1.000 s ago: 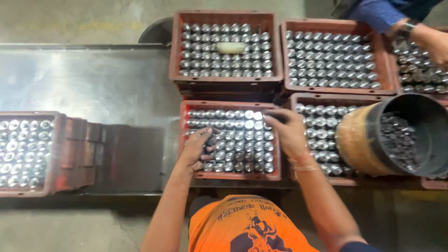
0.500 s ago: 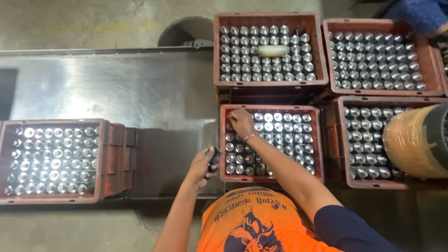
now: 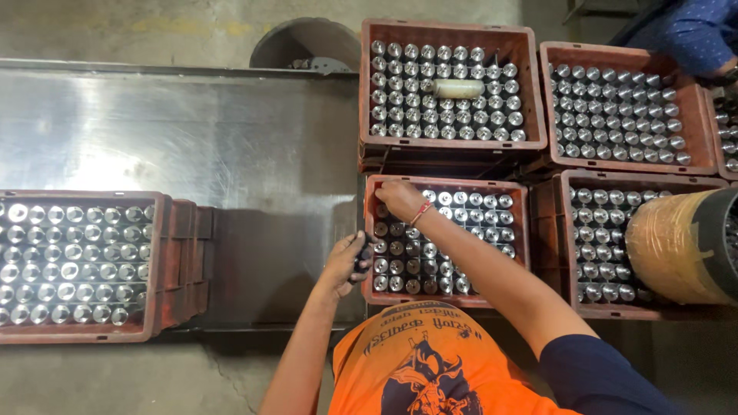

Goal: The person arranges small silver metal caps into a red plastic crate, placing them one by one into slots. The person then uses a cylindrical tool to press the caps down and moves the filled crate onto a conveyor belt.

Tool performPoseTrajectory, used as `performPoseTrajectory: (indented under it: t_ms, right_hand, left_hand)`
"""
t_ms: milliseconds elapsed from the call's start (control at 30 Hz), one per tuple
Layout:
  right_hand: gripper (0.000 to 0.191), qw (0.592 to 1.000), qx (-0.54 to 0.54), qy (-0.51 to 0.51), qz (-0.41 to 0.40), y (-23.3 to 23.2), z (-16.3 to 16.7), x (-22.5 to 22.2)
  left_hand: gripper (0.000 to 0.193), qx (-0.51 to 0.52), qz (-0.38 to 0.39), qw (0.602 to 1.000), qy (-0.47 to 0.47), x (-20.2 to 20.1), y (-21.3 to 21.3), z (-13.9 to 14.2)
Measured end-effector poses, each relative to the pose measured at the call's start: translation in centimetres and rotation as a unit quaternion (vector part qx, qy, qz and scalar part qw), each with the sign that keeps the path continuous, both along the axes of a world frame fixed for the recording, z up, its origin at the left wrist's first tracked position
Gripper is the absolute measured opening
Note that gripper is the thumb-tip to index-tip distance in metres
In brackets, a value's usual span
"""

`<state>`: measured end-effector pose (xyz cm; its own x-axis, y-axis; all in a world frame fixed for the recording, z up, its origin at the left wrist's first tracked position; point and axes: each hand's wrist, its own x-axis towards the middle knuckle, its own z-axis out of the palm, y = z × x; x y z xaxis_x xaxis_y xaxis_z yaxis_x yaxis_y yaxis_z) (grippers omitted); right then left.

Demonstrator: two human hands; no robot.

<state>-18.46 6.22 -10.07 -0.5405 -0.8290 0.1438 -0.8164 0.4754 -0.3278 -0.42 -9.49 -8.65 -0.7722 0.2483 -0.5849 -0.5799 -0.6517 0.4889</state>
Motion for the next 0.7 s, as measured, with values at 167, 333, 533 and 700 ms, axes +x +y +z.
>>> performPoseTrajectory:
  t_ms: [167, 333, 533, 700]
  right_hand:
    - [0.021, 0.989, 0.078, -0.089, -0.083, -0.2, 0.2, 0.0]
    - [0.021, 0.995, 0.063, -0.031, -0.075, -0.8, 0.5, -0.1]
    - [0.019, 0.980, 0.110, -0.062, -0.156, -0.8, 2.9, 1.3]
    - [0.028, 0.911, -0.084, -0.363, -0.179, 4.1, 4.4, 5.9]
  left_hand:
    - [0.027, 0.003, -0.011, 1.000, -0.001, 0.5, -0.8, -1.2]
    - [0.028, -0.019, -0.019, 0.999, -0.026, 1.0, -1.3, -1.6]
    - [0.030, 0.006, 0.013, 1.000, 0.013, -0.7, 1.0, -1.8]
    - [0.031, 0.084, 0.013, 0.996, 0.007, -1.6, 3.2, -2.6]
